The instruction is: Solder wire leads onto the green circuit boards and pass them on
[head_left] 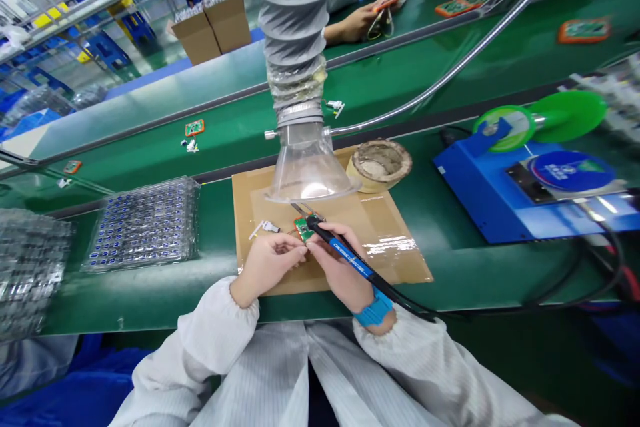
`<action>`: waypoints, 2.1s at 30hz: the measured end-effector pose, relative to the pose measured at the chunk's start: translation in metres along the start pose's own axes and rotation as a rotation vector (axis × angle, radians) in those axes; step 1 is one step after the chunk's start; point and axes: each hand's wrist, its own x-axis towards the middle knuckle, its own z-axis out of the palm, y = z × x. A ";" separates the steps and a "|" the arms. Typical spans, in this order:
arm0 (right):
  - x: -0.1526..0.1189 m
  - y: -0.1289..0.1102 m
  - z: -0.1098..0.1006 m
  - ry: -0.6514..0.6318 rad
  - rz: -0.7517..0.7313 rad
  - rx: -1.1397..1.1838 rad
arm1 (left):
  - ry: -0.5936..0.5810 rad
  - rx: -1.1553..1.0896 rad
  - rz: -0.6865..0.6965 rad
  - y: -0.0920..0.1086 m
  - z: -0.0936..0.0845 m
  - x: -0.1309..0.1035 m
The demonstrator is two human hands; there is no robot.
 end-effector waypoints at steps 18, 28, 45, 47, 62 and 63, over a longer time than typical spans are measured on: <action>0.005 -0.003 -0.019 0.115 -0.078 -0.243 | 0.148 0.801 0.388 -0.001 -0.018 0.026; -0.008 0.005 -0.057 0.144 -0.201 -0.375 | 0.014 0.927 0.241 0.004 -0.019 0.042; -0.006 -0.004 -0.052 0.017 -0.325 -0.531 | 0.005 0.905 0.272 0.006 -0.019 0.045; -0.006 -0.005 -0.052 0.024 -0.337 -0.530 | 0.009 0.915 0.268 0.006 -0.018 0.045; -0.004 -0.010 -0.049 0.028 -0.373 -0.554 | -0.015 0.911 0.262 0.005 -0.020 0.047; -0.005 -0.010 -0.049 0.024 -0.369 -0.560 | -0.015 0.910 0.262 0.005 -0.020 0.047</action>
